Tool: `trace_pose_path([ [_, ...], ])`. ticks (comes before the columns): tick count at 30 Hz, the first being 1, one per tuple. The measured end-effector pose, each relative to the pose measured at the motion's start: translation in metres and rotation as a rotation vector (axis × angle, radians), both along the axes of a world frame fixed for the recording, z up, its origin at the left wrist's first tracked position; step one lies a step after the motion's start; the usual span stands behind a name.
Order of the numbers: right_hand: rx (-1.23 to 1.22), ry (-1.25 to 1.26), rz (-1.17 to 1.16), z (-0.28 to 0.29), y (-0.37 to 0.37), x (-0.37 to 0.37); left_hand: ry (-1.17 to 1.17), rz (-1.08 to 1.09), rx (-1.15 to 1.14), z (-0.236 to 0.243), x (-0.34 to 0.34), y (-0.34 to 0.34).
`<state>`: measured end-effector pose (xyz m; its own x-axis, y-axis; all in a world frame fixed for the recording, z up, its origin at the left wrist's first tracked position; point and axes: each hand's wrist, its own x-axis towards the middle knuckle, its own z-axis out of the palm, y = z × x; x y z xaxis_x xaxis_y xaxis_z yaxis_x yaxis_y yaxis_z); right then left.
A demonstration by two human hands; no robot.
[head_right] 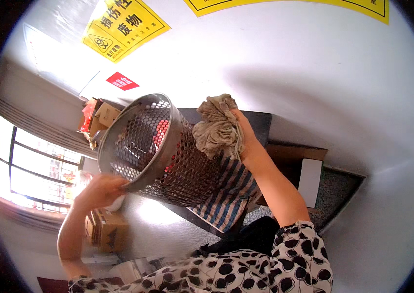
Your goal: The person pours liquid from a bucket into a glass and metal machine, then wipes the machine's interior, exterior, and a perforated metal basket with a cloth.
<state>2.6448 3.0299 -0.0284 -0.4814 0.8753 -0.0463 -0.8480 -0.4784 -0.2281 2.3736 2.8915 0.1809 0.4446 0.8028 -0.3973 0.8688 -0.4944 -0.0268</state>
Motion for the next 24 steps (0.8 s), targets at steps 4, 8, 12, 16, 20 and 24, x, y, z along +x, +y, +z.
trace_pose_path([
  [4,-0.031,-0.127,0.022,-0.013,-0.013,0.006,0.088,-0.081,0.133,0.014,-0.023,0.012],
  [8,0.22,-0.846,0.139,-0.053,-0.015,-0.002,0.162,-0.095,0.264,0.011,-0.045,0.011],
  [12,0.634,-1.869,-0.039,-0.092,-0.014,-0.013,0.232,0.117,0.121,0.013,-0.034,-0.004],
  [16,0.796,-1.862,-0.585,-0.088,-0.034,-0.022,0.203,0.241,-0.182,0.013,-0.012,-0.019],
  [20,1.245,-2.055,-0.162,-0.101,-0.07,-0.049,-0.217,0.294,-0.286,-0.001,0.021,-0.018],
  [24,1.242,-2.066,-0.03,-0.116,-0.042,-0.039,-0.337,0.604,-0.01,-0.027,0.089,0.002],
])
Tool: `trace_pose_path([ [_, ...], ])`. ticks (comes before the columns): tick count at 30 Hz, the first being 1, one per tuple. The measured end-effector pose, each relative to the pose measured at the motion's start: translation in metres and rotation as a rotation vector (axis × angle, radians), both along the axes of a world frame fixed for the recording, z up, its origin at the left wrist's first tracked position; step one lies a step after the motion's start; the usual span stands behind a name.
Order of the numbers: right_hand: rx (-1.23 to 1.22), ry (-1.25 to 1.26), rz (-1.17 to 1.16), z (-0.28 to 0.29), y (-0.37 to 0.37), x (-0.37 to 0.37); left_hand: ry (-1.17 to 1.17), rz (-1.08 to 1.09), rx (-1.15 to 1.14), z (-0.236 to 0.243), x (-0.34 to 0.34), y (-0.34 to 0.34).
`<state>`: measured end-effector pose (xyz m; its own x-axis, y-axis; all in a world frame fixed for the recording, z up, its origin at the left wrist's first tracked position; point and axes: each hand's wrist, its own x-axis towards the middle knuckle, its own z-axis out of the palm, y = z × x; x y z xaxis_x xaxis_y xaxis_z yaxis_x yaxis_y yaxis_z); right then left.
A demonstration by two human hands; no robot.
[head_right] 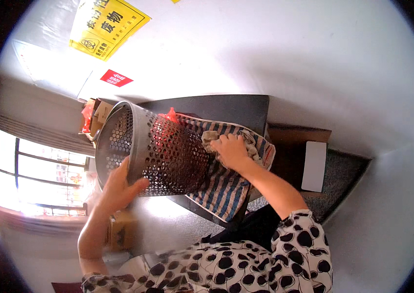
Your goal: The person pours liquid from a bucket into a glass and metal machine, then wipes the machine's interior, exterior, and a perforated metal basket with a cloth.
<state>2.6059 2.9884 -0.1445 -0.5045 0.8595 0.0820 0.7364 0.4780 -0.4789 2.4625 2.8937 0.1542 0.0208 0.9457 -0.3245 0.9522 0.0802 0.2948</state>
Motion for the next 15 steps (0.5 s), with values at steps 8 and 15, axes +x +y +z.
trace_pose_path([
  [8,-0.322,1.285,-0.028,0.109,0.055,-0.021,-0.007,0.056,0.255,-0.032,-0.037,-0.023],
  [15,-0.506,1.227,0.062,0.139,0.073,-0.095,0.049,-0.066,0.327,-0.041,-0.056,-0.033],
])
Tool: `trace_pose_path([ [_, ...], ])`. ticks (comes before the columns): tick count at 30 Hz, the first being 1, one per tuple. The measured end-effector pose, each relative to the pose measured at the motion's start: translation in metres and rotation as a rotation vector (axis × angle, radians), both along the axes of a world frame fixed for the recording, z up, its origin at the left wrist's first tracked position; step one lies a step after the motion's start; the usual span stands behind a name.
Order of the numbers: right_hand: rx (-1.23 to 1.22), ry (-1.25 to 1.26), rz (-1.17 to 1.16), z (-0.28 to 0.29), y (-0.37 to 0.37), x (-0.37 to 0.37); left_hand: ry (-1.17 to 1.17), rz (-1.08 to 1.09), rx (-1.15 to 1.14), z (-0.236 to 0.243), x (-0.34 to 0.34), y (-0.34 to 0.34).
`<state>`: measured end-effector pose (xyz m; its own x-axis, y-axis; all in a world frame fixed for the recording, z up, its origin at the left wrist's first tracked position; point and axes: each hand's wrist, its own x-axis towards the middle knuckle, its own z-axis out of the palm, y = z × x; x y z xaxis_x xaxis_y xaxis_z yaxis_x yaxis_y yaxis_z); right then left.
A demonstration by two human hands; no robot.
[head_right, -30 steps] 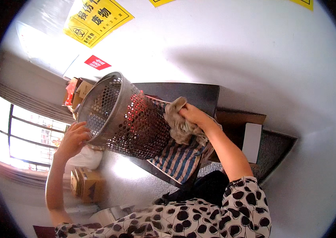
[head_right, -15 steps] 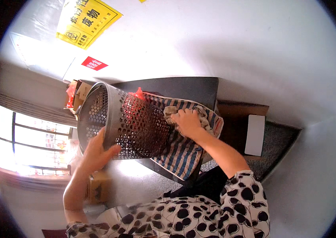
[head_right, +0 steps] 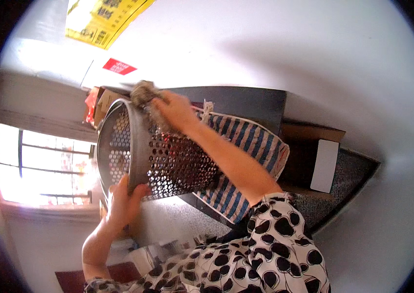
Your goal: The person pours liquid from a bucket into a glass and metal machine, then wipes the machine's interior, exterior, and a perforated metal basket with a cloth.
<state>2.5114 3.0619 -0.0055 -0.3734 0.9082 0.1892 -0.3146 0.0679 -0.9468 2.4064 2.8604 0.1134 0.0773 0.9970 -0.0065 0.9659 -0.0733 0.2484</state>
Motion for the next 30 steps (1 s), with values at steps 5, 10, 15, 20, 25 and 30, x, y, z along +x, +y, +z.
trace_pose_path([
  [5,0.111,-0.483,-0.141,-0.121,0.031,-0.003,0.002,-0.035,-0.014,0.008,0.017,0.006],
  [10,0.042,-0.694,-0.298,-0.15,0.006,0.014,0.12,-0.135,-0.057,0.013,0.035,0.026],
  [15,-0.178,-0.449,-0.332,-0.155,-0.044,0.025,0.049,-0.046,-0.039,0.017,0.042,0.044],
  [20,-0.13,-0.009,-0.353,-0.129,-0.104,0.036,-0.018,-0.066,0.062,0.019,0.038,0.077],
  [25,-0.48,0.185,-0.417,-0.126,-0.152,0.026,-0.188,0.115,-0.13,0.029,0.046,0.121],
  [30,-0.692,0.346,-0.22,-0.091,-0.212,0.015,0.032,-0.047,-0.188,0.012,0.039,0.144],
])
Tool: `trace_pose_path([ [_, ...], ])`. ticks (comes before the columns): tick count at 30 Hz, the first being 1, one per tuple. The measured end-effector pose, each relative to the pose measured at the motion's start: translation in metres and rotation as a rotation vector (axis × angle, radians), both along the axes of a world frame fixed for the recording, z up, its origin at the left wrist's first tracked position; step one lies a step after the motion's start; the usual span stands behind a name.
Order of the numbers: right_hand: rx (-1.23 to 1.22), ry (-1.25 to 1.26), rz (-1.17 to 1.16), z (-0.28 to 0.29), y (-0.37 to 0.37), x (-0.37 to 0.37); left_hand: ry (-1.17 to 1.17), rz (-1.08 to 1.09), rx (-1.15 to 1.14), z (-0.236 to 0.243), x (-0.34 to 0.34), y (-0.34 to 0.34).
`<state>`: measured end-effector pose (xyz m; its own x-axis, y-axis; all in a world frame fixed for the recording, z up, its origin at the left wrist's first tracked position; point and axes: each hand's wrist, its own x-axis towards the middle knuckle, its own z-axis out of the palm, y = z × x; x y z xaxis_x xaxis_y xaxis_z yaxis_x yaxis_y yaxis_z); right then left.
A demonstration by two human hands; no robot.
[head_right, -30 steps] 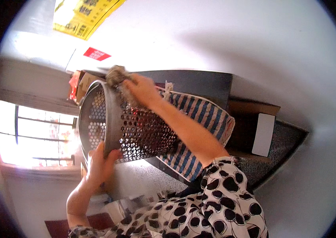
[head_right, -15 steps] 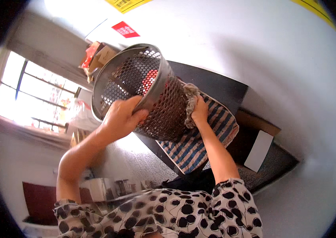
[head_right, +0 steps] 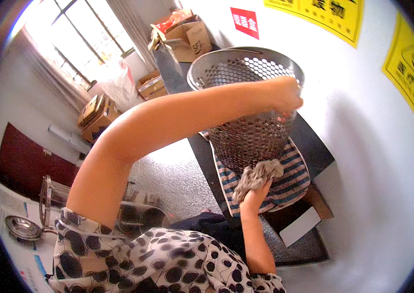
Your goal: The person pours liquid from a bucket into a glass and metal machine, then wipes the machine's interior, exterior, and a perforated metal basket with a cloth.
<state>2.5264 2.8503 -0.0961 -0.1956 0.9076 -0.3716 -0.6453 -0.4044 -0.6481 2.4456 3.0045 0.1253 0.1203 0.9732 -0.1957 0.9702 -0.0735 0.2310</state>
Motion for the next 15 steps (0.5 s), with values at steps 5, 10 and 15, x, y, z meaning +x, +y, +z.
trace_pose_path([
  [5,-0.284,0.544,0.437,-0.003,-0.057,-0.024,-0.325,-0.022,-0.092,0.058,-0.021,-0.081],
  [10,-0.174,0.487,0.776,0.033,-0.094,-0.1,-0.638,-0.147,0.382,0.061,-0.135,-0.188],
  [15,0.154,0.122,1.013,0.043,-0.129,-0.196,-0.818,0.251,0.5,0.0,-0.3,-0.329],
])
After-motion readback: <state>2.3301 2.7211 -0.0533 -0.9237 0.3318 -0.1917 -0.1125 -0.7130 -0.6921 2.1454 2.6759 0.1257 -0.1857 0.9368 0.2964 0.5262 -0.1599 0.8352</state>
